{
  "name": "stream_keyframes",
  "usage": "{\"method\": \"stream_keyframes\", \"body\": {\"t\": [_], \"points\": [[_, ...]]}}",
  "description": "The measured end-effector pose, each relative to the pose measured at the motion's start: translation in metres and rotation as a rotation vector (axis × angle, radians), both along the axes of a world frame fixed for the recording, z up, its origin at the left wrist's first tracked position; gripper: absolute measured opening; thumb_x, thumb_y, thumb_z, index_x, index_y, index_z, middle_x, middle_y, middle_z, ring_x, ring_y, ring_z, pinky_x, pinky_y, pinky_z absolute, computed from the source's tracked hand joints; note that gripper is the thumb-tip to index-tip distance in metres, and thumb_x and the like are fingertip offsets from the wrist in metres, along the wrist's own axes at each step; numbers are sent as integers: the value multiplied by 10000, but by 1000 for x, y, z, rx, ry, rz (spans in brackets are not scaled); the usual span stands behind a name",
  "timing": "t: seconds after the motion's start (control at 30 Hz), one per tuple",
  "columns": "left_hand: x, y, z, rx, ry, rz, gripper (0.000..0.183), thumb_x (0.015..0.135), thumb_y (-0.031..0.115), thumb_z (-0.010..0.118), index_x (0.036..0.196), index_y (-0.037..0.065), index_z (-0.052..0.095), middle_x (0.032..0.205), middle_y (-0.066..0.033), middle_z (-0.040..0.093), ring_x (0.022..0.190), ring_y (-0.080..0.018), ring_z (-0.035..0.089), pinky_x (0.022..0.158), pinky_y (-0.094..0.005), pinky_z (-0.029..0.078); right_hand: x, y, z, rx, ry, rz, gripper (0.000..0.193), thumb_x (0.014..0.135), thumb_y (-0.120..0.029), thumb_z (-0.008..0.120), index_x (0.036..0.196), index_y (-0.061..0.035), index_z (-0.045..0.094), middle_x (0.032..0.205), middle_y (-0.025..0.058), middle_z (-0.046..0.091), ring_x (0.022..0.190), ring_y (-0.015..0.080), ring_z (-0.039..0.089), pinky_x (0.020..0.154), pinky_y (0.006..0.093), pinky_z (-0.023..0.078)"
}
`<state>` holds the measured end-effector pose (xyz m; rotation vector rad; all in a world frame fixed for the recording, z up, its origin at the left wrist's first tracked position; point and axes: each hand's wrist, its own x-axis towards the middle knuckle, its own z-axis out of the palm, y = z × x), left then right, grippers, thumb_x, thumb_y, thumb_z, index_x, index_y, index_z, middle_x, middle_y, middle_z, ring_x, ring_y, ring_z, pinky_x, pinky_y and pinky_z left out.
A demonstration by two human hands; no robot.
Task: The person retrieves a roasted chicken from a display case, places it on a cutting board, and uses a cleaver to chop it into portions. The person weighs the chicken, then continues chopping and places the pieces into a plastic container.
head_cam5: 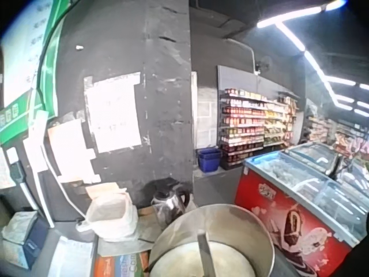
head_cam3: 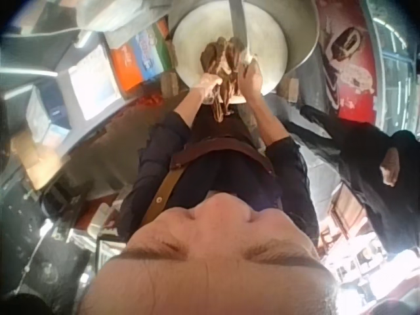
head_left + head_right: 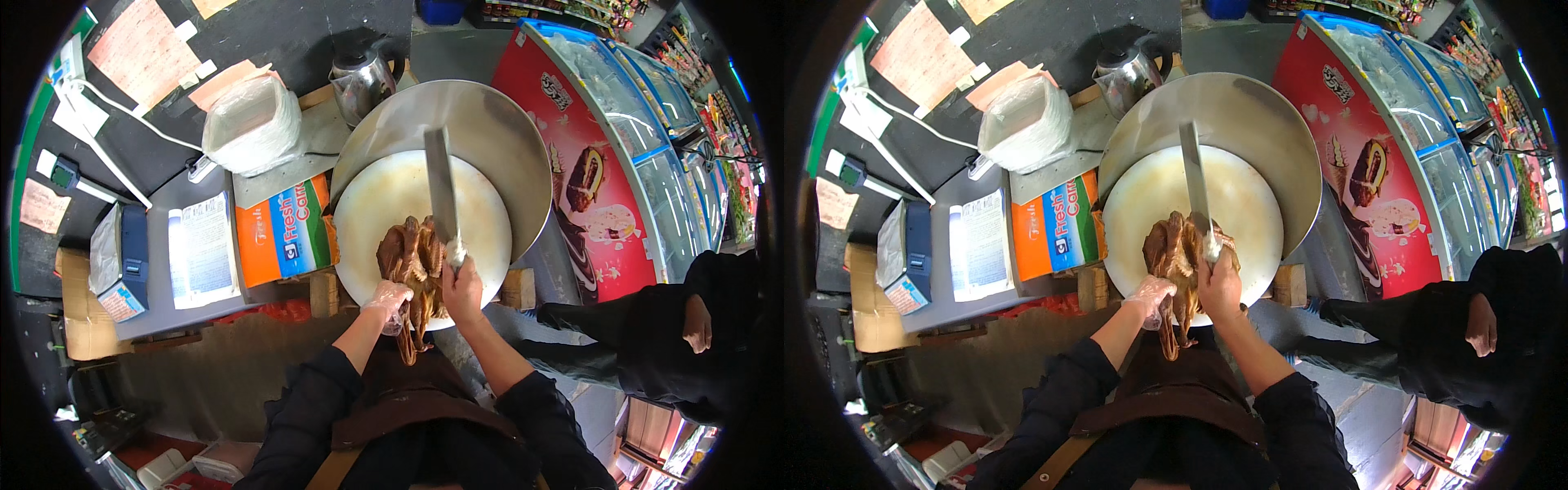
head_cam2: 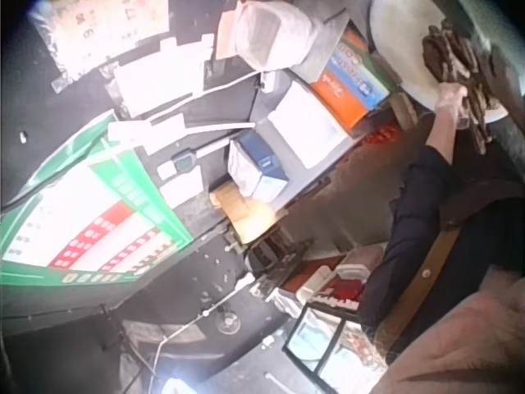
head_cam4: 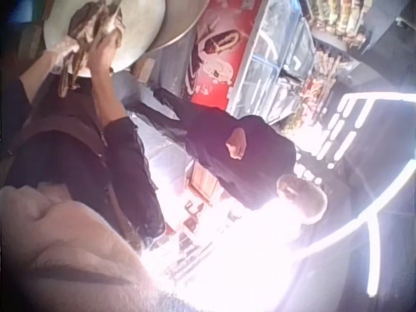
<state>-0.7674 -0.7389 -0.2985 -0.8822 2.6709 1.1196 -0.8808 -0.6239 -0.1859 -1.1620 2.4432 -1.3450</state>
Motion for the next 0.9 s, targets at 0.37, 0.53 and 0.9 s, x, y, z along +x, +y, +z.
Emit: {"method": "stream_keyframes", "body": {"t": [0.37, 0.53, 0.9], "points": [[24, 6, 34, 365, -155, 180, 238, 754, 200, 563, 928, 66, 653, 922, -142, 658, 865, -277, 623, 764, -356, 474, 30, -12, -63, 408, 91, -34, 301, 865, -253, 555, 893, 2, 398, 657, 231, 587, 570, 416, 585, 505, 485, 485], [26, 4, 13, 36, -44, -51, 234, 739, 180, 542, 889, 38, 653, 867, -135, 671, 867, -241, 622, 764, -349, 464, 21, -12, -49, 164, 155, -19, 261, 841, -170, 599, 851, -4, 398, 589, 232, 548, 529, 419, 555, 458, 480, 446], [21, -5, 37, 702, -250, 418, 226, 748, 222, 563, 886, 51, 617, 947, -95, 607, 812, -222, 578, 686, -357, 455, 28, -17, -71, 505, -93, -26, 307, 860, -261, 550, 938, -3, 402, 784, 274, 609, 739, 456, 595, 650, 525, 478]]}}
